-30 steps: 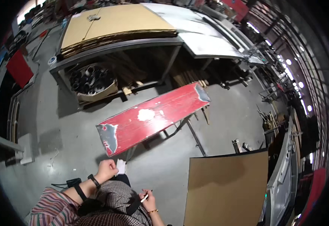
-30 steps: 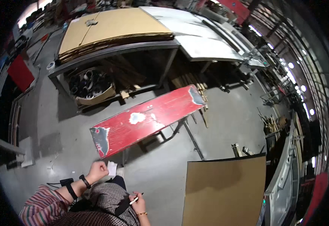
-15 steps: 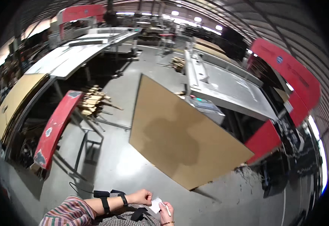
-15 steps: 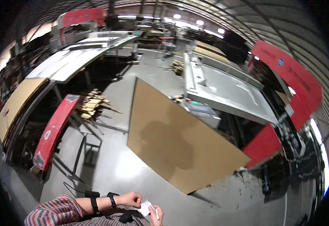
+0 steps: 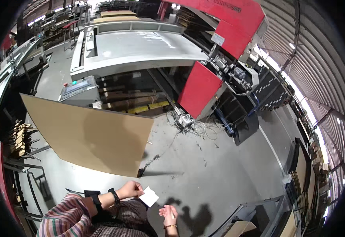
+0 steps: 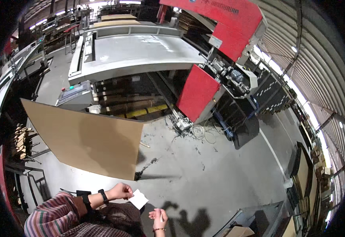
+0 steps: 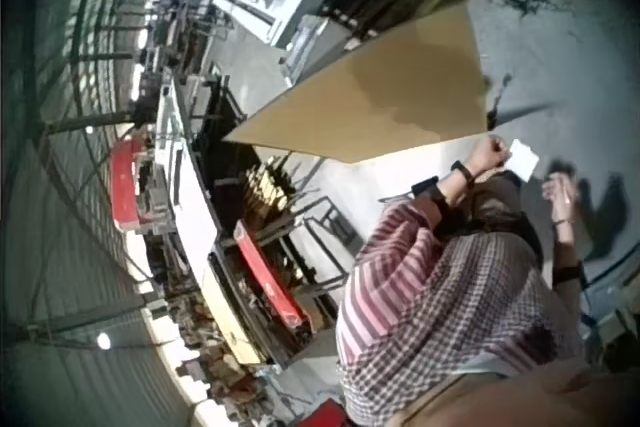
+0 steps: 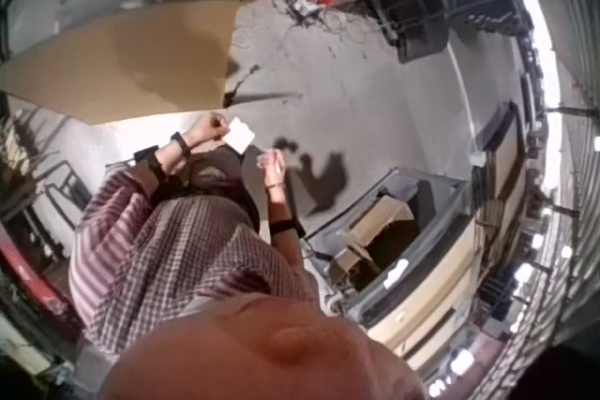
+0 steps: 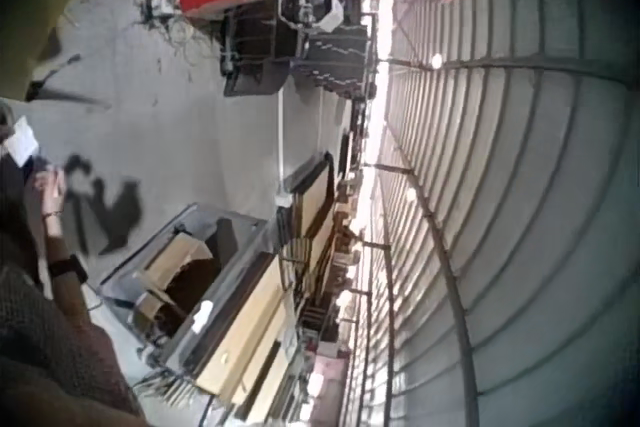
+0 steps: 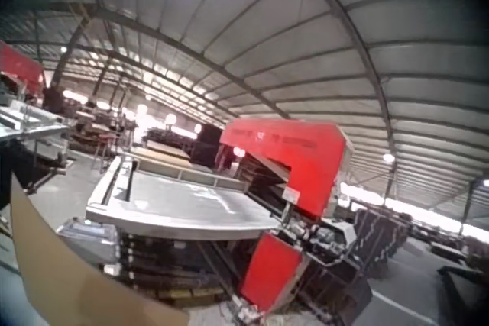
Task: Labeling industrial machinery and consulting paperwork in a manufacturing workshop.
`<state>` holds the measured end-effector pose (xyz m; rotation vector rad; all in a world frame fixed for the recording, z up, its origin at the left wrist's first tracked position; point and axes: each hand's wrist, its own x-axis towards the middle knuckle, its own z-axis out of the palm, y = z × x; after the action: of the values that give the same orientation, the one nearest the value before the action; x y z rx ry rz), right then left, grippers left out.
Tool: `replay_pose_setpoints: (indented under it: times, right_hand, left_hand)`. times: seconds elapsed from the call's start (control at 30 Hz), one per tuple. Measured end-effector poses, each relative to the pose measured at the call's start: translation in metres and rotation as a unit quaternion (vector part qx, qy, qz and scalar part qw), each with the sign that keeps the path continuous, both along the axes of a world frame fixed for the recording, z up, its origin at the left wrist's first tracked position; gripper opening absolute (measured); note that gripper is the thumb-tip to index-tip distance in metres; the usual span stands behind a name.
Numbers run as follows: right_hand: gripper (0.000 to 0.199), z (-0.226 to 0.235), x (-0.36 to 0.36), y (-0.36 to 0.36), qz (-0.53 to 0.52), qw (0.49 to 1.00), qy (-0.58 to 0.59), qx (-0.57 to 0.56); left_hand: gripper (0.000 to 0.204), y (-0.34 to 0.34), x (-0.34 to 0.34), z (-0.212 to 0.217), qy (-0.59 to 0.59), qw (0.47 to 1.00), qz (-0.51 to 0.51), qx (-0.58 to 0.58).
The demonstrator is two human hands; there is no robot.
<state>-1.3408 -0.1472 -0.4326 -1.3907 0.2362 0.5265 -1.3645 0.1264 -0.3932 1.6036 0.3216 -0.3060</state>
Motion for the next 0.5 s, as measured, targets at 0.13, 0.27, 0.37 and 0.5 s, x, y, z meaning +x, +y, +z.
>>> replay_pose_setpoints:
  times: [0.13,0.27,0.37,0.5]
  right_hand:
    - [0.031,-0.153,0.036,-0.242,-0.081,0.986,-0.058,-0.131]
    - [0.040,-0.138,-0.035,-0.328,-0.419,0.876,0.223,-0.084]
    - [0.042,-0.133,-0.032,-0.376,-0.360,0.858,0.345,-0.120]
    - [0.046,-0.159,0.074,-0.447,-0.272,0.866,0.399,-0.132]
  left_hand:
    - [0.011,-0.086,0.160,0.045,-0.058,0.990,-0.127,-0.023]
    - [0.013,-0.153,0.286,0.056,-0.136,0.964,-0.222,0.060]
    - [0.014,-0.215,0.378,0.050,-0.136,0.955,-0.264,0.019]
    - [0.014,-0.260,0.482,0.049,-0.151,0.959,-0.231,0.066]
